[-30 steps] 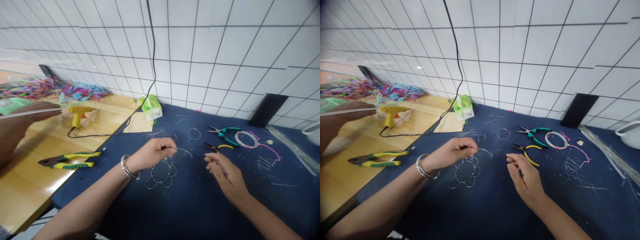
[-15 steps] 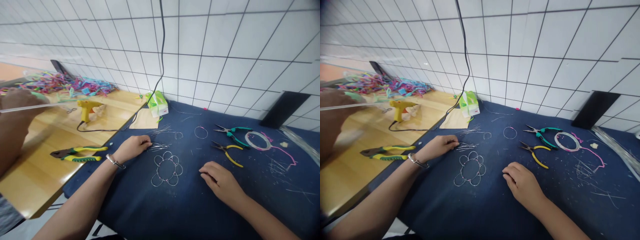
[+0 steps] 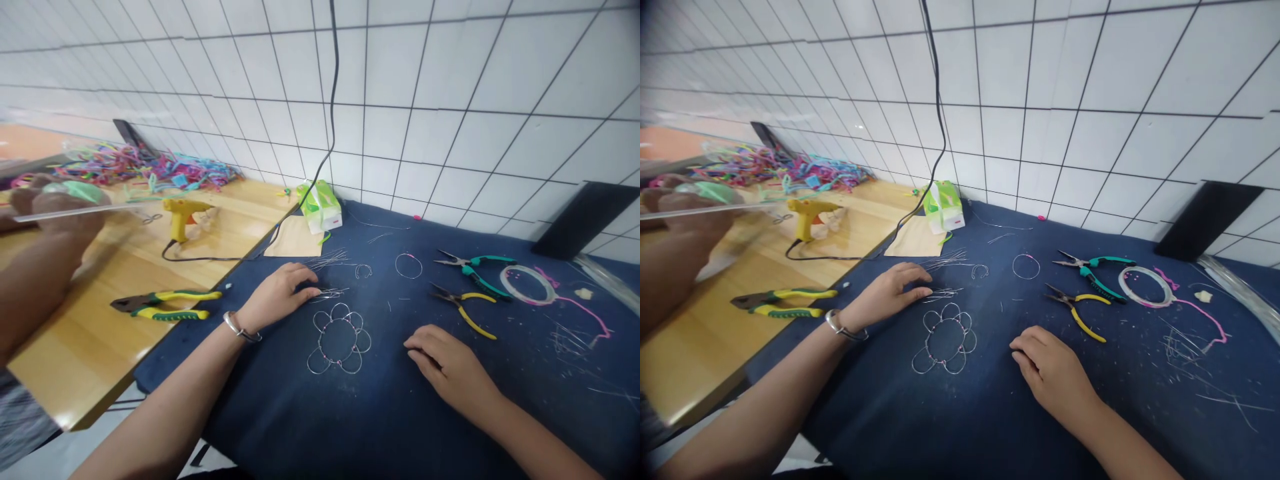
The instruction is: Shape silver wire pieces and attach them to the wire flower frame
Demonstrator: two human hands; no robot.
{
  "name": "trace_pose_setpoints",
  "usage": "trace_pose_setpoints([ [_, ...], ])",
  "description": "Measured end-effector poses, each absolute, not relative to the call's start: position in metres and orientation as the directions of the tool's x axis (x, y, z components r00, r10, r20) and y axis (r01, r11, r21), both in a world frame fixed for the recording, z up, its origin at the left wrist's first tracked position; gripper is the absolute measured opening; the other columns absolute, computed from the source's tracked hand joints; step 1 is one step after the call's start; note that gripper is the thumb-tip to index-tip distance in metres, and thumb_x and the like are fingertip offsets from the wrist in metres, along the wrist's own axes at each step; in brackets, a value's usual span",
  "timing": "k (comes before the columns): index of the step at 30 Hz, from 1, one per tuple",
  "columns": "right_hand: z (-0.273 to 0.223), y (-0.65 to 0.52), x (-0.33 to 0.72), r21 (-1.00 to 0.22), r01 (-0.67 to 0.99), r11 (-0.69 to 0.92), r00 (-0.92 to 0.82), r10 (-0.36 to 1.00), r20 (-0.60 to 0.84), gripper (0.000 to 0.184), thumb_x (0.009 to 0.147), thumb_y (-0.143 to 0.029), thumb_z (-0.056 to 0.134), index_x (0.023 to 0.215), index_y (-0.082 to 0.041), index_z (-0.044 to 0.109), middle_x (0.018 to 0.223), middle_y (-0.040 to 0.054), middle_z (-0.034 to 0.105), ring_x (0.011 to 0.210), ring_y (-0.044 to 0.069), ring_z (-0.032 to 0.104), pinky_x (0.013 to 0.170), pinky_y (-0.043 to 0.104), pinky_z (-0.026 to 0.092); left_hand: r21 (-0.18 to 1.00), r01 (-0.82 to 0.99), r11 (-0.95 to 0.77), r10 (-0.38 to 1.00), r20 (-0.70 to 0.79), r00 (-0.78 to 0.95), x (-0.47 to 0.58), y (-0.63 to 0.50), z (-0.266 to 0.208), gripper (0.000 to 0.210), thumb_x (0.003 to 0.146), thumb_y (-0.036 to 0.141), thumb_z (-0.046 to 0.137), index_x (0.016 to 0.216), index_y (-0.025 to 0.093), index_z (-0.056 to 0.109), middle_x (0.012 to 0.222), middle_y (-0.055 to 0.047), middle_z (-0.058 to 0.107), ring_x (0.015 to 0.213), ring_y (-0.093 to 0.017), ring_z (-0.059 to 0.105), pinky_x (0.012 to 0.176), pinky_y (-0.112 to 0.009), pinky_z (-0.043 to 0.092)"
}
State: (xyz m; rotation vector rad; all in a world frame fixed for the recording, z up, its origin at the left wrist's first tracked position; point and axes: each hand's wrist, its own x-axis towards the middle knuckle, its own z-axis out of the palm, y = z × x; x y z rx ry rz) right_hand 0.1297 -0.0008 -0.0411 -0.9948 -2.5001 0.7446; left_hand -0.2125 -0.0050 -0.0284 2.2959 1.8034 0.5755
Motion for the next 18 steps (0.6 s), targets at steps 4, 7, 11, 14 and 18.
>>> trace_pose_setpoints([
  [4, -0.042, 0.000, 0.131, -0.589, 0.529, 0.611, -0.693, 0.712, 0.116, 0.018, 0.086, -0.017, 0.045, 0.096, -0.023, 0.058, 0.091, 0.0031, 0.058, 0.082, 0.015, 0.056, 0.075, 0.029, 0.045, 0.322, 0.921, -0.219, 0.965, 0.214, 0.154, -0.213, 0.006, -0.029, 0.020, 0.087, 0.032, 0.044, 0.093, 0.021, 0.060, 0.091, -0.004, 0.061, 0.087, -0.018, 0.055, 0.079, -0.032, 0.044],
  [7, -0.042, 0.000, 0.132, -0.595, 0.525, 0.608, -0.695, 0.711, 0.113, 0.018, 0.085, -0.016, 0.045, 0.095, -0.023, 0.058, 0.091, 0.0031, 0.058, 0.083, 0.015, 0.055, 0.075, 0.029, 0.045, 0.283, 0.937, -0.203, 0.964, 0.223, 0.142, -0.217, 0.026, -0.031, 0.022, 0.083, 0.032, 0.051, 0.099, 0.020, 0.059, 0.098, -0.006, 0.060, 0.093, -0.021, 0.054, 0.082, -0.034, 0.043],
  [11, -0.041, 0.000, 0.133, -0.599, 0.523, 0.607, -0.695, 0.710, 0.113, 0.019, 0.085, -0.015, 0.045, 0.096, -0.022, 0.058, 0.092, 0.0033, 0.057, 0.083, 0.014, 0.055, 0.075, 0.028, 0.045, 0.242, 0.948, -0.208, 0.966, 0.203, 0.161, -0.218, 0.058, -0.039, 0.034, 0.076, 0.034, 0.058, 0.106, 0.019, 0.058, 0.104, -0.008, 0.058, 0.096, -0.023, 0.054, 0.085, -0.035, 0.042],
  [14, -0.040, 0.000, 0.134, -0.608, 0.520, 0.600, -0.693, 0.712, 0.109, 0.019, 0.085, -0.014, 0.045, 0.096, -0.022, 0.059, 0.092, 0.0033, 0.058, 0.082, 0.014, 0.055, 0.074, 0.028, 0.046, 0.227, 0.951, -0.210, 0.969, 0.176, 0.172, -0.216, 0.075, -0.046, 0.024, 0.077, 0.031, 0.056, 0.098, 0.019, 0.062, 0.095, -0.007, 0.061, 0.089, -0.021, 0.056, 0.081, -0.032, 0.043],
  [18, -0.041, 0.001, 0.134, -0.615, 0.509, 0.603, -0.695, 0.709, 0.121, 0.019, 0.085, -0.015, 0.045, 0.095, -0.021, 0.059, 0.091, 0.0033, 0.058, 0.081, 0.014, 0.056, 0.073, 0.028, 0.046, 0.222, 0.955, -0.195, 0.974, 0.154, 0.164, -0.212, 0.090, -0.052, 0.017, 0.080, 0.026, 0.050, 0.087, 0.020, 0.064, 0.086, -0.005, 0.063, 0.081, -0.018, 0.057, 0.075, -0.028, 0.043],
])
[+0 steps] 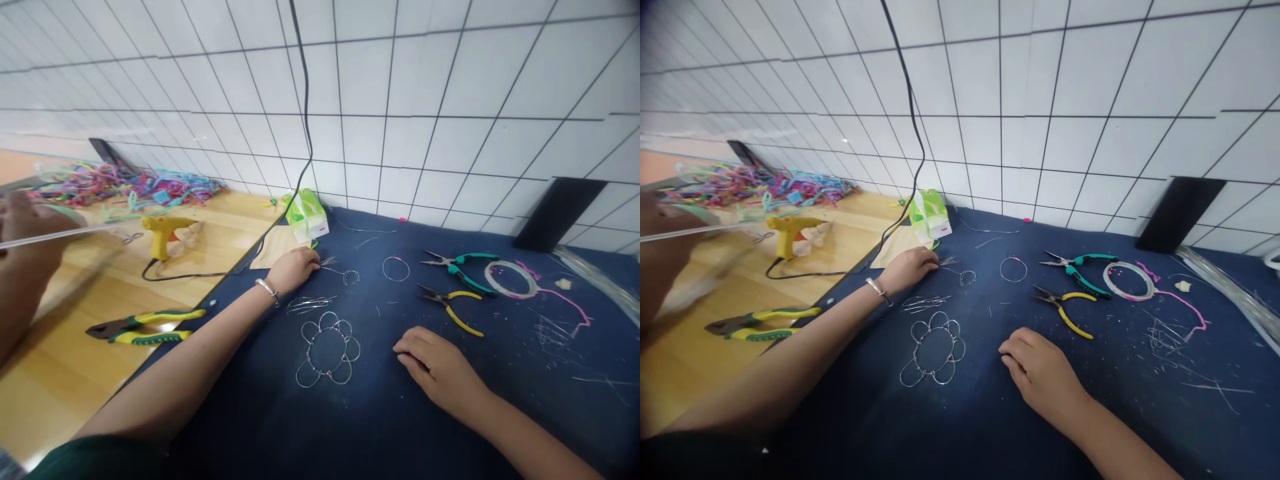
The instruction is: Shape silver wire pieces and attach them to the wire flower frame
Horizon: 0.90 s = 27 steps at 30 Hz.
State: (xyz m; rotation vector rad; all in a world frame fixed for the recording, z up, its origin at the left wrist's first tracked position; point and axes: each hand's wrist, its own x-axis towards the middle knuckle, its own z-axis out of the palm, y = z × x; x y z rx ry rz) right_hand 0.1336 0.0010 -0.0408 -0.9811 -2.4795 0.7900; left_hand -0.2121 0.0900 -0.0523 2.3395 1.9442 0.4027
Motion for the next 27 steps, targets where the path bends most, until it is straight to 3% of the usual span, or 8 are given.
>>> trace_pose_setpoints([
  [9, -0.039, 0.002, 0.134, -0.591, 0.502, 0.631, -0.700, 0.698, 0.151, 0.021, 0.084, -0.013, 0.045, 0.095, -0.022, 0.060, 0.089, 0.0039, 0.059, 0.080, 0.014, 0.057, 0.072, 0.028, 0.048, 0.234, 0.953, -0.194, 0.980, 0.099, 0.175, -0.201, 0.120, -0.046, 0.015, 0.076, 0.027, 0.051, 0.072, 0.019, 0.063, 0.075, -0.004, 0.065, 0.070, -0.018, 0.057, 0.066, -0.027, 0.040],
  [19, -0.041, 0.004, 0.133, -0.609, 0.509, 0.608, -0.705, 0.701, 0.110, 0.020, 0.085, -0.014, 0.044, 0.095, -0.021, 0.059, 0.091, 0.0042, 0.058, 0.081, 0.014, 0.056, 0.073, 0.028, 0.046, 0.254, 0.948, -0.191, 0.980, 0.103, 0.170, -0.213, 0.119, -0.043, 0.018, 0.080, 0.025, 0.042, 0.074, 0.017, 0.058, 0.077, -0.006, 0.063, 0.069, -0.018, 0.055, 0.064, -0.027, 0.039],
  [27, -0.042, 0.005, 0.132, -0.605, 0.511, 0.610, -0.707, 0.699, 0.109, 0.020, 0.085, -0.014, 0.044, 0.096, -0.021, 0.060, 0.091, 0.0039, 0.058, 0.080, 0.014, 0.056, 0.072, 0.028, 0.047, 0.277, 0.929, -0.245, 0.968, 0.019, 0.249, -0.226, 0.116, -0.040, 0.015, 0.074, 0.032, 0.053, 0.073, 0.019, 0.061, 0.071, -0.002, 0.062, 0.067, -0.016, 0.055, 0.063, -0.025, 0.038],
])
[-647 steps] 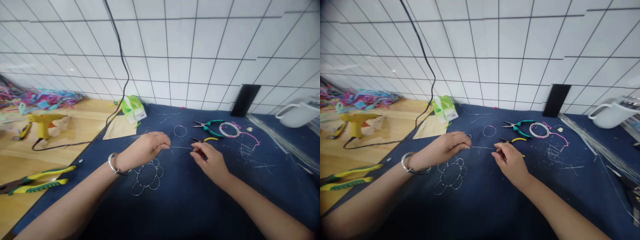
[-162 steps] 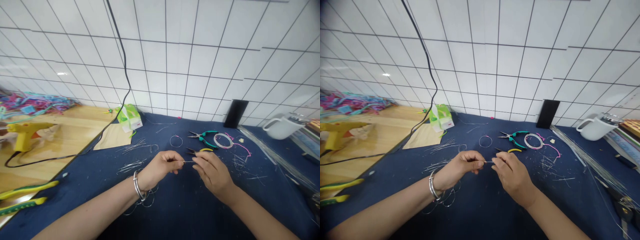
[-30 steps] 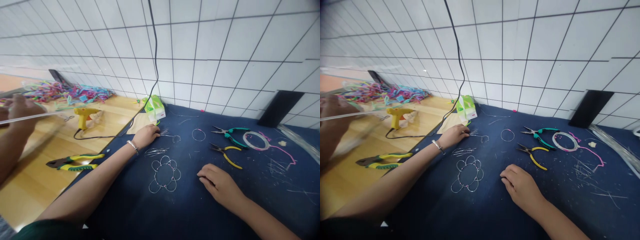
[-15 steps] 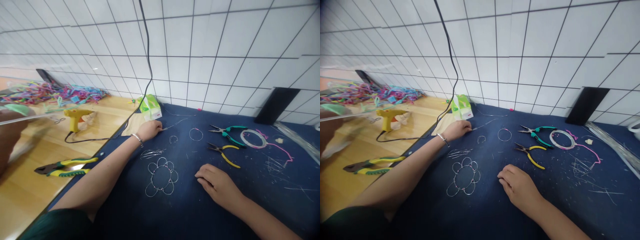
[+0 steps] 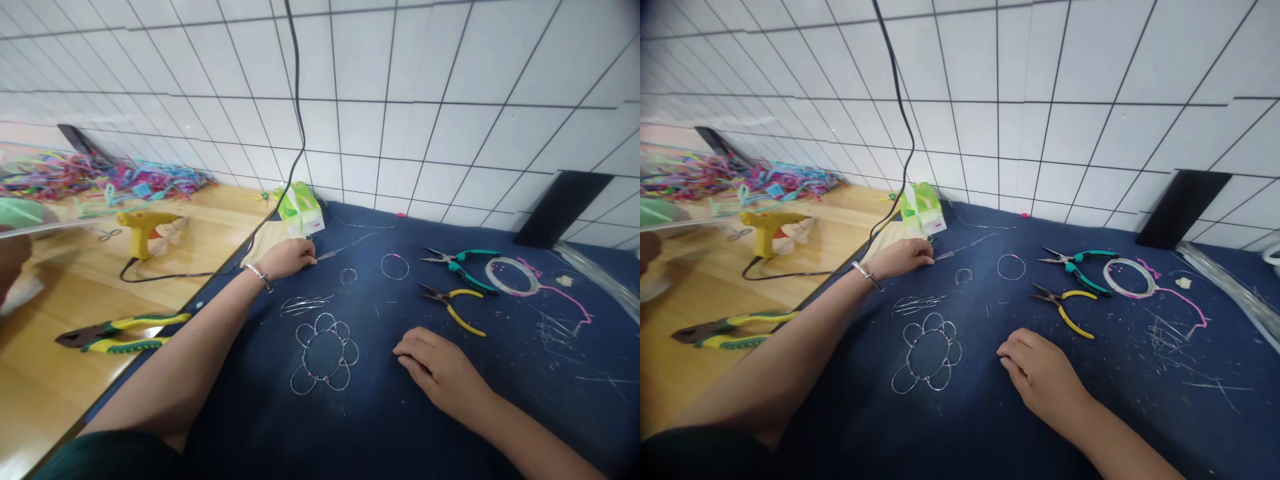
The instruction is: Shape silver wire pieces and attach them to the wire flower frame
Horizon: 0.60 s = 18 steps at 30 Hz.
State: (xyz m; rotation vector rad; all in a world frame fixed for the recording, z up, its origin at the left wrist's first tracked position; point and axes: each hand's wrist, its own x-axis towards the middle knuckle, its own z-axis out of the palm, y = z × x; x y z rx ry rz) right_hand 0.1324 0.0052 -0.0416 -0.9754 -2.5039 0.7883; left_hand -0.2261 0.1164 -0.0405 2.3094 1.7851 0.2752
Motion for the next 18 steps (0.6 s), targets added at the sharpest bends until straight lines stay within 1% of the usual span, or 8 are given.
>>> trace_pose_setpoints([
  [4, -0.042, 0.005, 0.133, -0.600, 0.501, 0.623, -0.704, 0.697, 0.135, 0.020, 0.085, -0.014, 0.045, 0.095, -0.022, 0.060, 0.090, 0.0038, 0.059, 0.080, 0.014, 0.057, 0.072, 0.028, 0.048, 0.274, 0.928, -0.254, 0.966, 0.018, 0.259, -0.224, 0.117, -0.045, 0.015, 0.075, 0.031, 0.052, 0.071, 0.019, 0.061, 0.071, -0.002, 0.063, 0.067, -0.016, 0.055, 0.063, -0.025, 0.038],
  [8, -0.042, 0.005, 0.132, -0.604, 0.489, 0.629, -0.704, 0.693, 0.152, 0.020, 0.085, -0.014, 0.045, 0.095, -0.021, 0.060, 0.090, 0.0042, 0.059, 0.080, 0.014, 0.057, 0.072, 0.028, 0.048, 0.261, 0.933, -0.247, 0.969, 0.055, 0.241, -0.224, 0.116, -0.042, 0.017, 0.077, 0.031, 0.050, 0.072, 0.019, 0.060, 0.070, -0.001, 0.062, 0.067, -0.016, 0.055, 0.062, -0.025, 0.038],
  [10, -0.043, 0.005, 0.132, -0.608, 0.491, 0.624, -0.706, 0.694, 0.142, 0.020, 0.085, -0.014, 0.044, 0.096, -0.021, 0.060, 0.091, 0.0043, 0.059, 0.081, 0.014, 0.057, 0.073, 0.028, 0.048, 0.253, 0.937, -0.241, 0.970, 0.076, 0.229, -0.225, 0.115, -0.039, 0.017, 0.078, 0.031, 0.048, 0.073, 0.019, 0.060, 0.069, -0.001, 0.062, 0.067, -0.016, 0.055, 0.062, -0.025, 0.038],
  [13, -0.043, 0.006, 0.132, -0.613, 0.500, 0.612, -0.708, 0.696, 0.117, 0.020, 0.085, -0.014, 0.044, 0.096, -0.021, 0.060, 0.092, 0.0041, 0.058, 0.082, 0.014, 0.056, 0.074, 0.028, 0.047, 0.242, 0.940, -0.240, 0.970, 0.107, 0.220, -0.227, 0.114, -0.035, 0.019, 0.079, 0.029, 0.046, 0.077, 0.019, 0.062, 0.073, -0.002, 0.064, 0.070, -0.017, 0.056, 0.065, -0.026, 0.038],
  [18, -0.041, 0.006, 0.132, -0.620, 0.510, 0.597, -0.707, 0.701, 0.093, 0.020, 0.085, -0.014, 0.044, 0.096, -0.022, 0.059, 0.091, 0.0038, 0.058, 0.081, 0.014, 0.056, 0.073, 0.028, 0.047, 0.235, 0.939, -0.253, 0.966, 0.110, 0.233, -0.229, 0.115, -0.033, 0.021, 0.079, 0.028, 0.048, 0.076, 0.020, 0.067, 0.080, -0.003, 0.068, 0.076, -0.018, 0.058, 0.070, -0.027, 0.039],
])
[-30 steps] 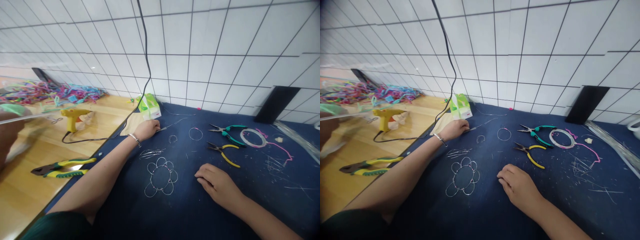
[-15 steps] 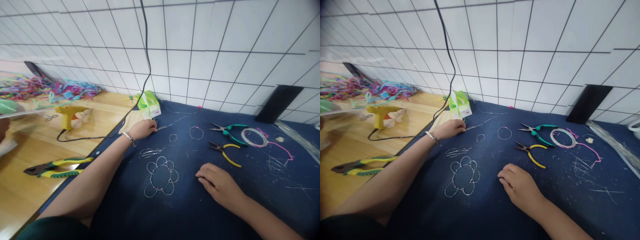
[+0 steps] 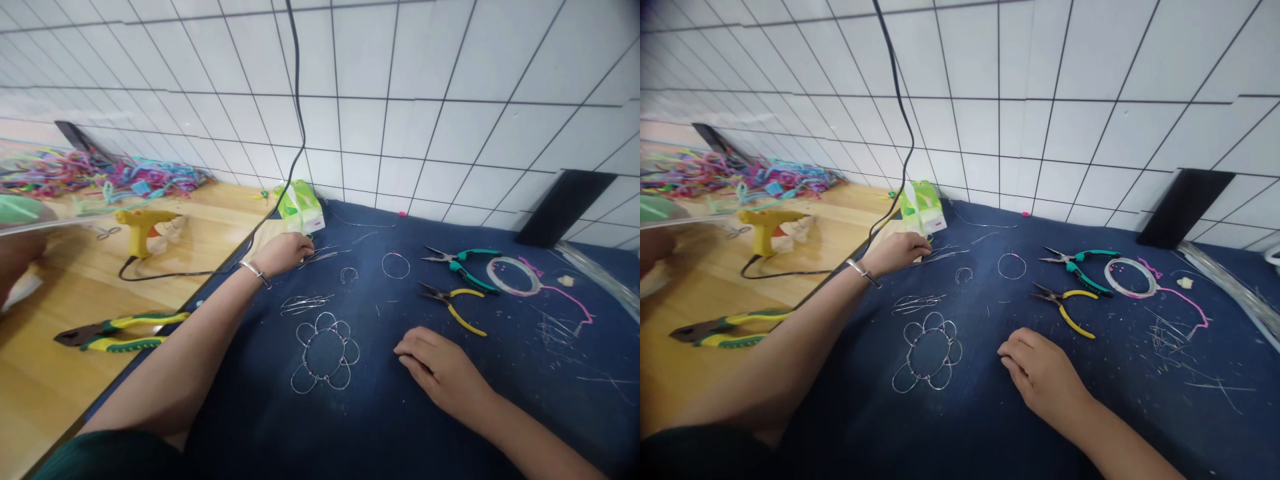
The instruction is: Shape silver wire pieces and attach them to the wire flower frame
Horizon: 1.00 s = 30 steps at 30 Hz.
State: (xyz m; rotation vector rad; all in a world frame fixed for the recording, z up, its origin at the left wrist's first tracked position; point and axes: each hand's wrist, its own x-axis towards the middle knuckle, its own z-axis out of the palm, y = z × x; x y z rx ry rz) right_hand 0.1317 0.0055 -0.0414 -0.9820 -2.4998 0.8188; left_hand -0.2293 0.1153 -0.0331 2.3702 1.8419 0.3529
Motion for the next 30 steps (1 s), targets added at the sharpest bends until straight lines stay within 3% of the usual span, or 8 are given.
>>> trace_pose_setpoints([
  [6, -0.041, 0.005, 0.130, -0.627, 0.499, 0.599, -0.701, 0.704, 0.114, 0.019, 0.085, -0.014, 0.045, 0.094, -0.022, 0.060, 0.091, 0.0038, 0.059, 0.081, 0.014, 0.057, 0.072, 0.028, 0.048, 0.242, 0.942, -0.231, 0.968, 0.153, 0.198, -0.235, 0.109, -0.014, 0.021, 0.079, 0.031, 0.050, 0.082, 0.020, 0.068, 0.089, -0.003, 0.068, 0.085, -0.019, 0.059, 0.077, -0.028, 0.040],
  [11, -0.029, 0.014, 0.137, -0.616, 0.547, 0.567, -0.577, 0.789, 0.213, 0.017, 0.085, -0.018, 0.046, 0.093, -0.024, 0.060, 0.087, 0.0023, 0.063, 0.080, 0.015, 0.060, 0.072, 0.027, 0.049, 0.293, 0.904, -0.312, 0.948, 0.157, 0.276, -0.201, 0.088, 0.008, 0.018, 0.081, 0.027, 0.048, 0.081, 0.020, 0.065, 0.081, 0.000, 0.067, 0.076, -0.014, 0.058, 0.070, -0.024, 0.042],
  [14, -0.013, 0.020, 0.146, -0.536, 0.621, 0.572, -0.421, 0.820, 0.388, 0.015, 0.086, -0.020, 0.047, 0.092, -0.023, 0.061, 0.089, 0.0027, 0.064, 0.084, 0.016, 0.060, 0.077, 0.029, 0.048, 0.391, 0.809, -0.439, 0.898, 0.159, 0.410, -0.159, 0.069, 0.021, 0.016, 0.083, 0.026, 0.048, 0.083, 0.021, 0.063, 0.083, 0.001, 0.065, 0.078, -0.013, 0.058, 0.071, -0.024, 0.043],
  [17, 0.000, 0.021, 0.155, -0.437, 0.642, 0.630, -0.402, 0.762, 0.508, 0.016, 0.087, -0.022, 0.047, 0.094, -0.021, 0.061, 0.090, 0.0038, 0.064, 0.087, 0.016, 0.059, 0.079, 0.029, 0.048, 0.466, 0.715, -0.522, 0.841, 0.142, 0.522, -0.119, 0.051, 0.033, 0.017, 0.086, 0.028, 0.045, 0.083, 0.023, 0.061, 0.083, 0.001, 0.063, 0.078, -0.013, 0.057, 0.070, -0.025, 0.044],
  [21, 0.008, 0.017, 0.164, -0.284, 0.686, 0.670, -0.456, 0.700, 0.549, 0.023, 0.088, -0.022, 0.045, 0.106, -0.016, 0.058, 0.096, 0.0079, 0.062, 0.092, 0.017, 0.057, 0.083, 0.031, 0.047, 0.501, 0.658, -0.562, 0.794, 0.105, 0.599, -0.082, 0.035, 0.045, 0.019, 0.087, 0.029, 0.042, 0.083, 0.026, 0.060, 0.082, 0.000, 0.062, 0.076, -0.015, 0.057, 0.069, -0.027, 0.045],
  [24, 0.012, 0.014, 0.171, -0.190, 0.688, 0.700, -0.506, 0.651, 0.566, 0.022, 0.088, -0.019, 0.045, 0.103, -0.013, 0.060, 0.095, 0.0091, 0.062, 0.090, 0.017, 0.056, 0.083, 0.031, 0.047, 0.508, 0.651, -0.564, 0.789, 0.101, 0.606, -0.068, 0.030, 0.049, 0.020, 0.087, 0.030, 0.041, 0.084, 0.026, 0.061, 0.083, -0.001, 0.062, 0.075, -0.016, 0.057, 0.068, -0.029, 0.046],
  [30, 0.018, 0.014, 0.182, -0.094, 0.674, 0.732, -0.546, 0.580, 0.604, 0.022, 0.087, -0.013, 0.043, 0.102, -0.011, 0.060, 0.092, 0.0096, 0.062, 0.086, 0.018, 0.056, 0.078, 0.032, 0.049, 0.516, 0.628, -0.583, 0.781, 0.141, 0.609, -0.059, 0.031, 0.057, 0.019, 0.087, 0.028, 0.043, 0.083, 0.022, 0.061, 0.081, -0.001, 0.062, 0.074, -0.014, 0.056, 0.067, -0.027, 0.044],
])
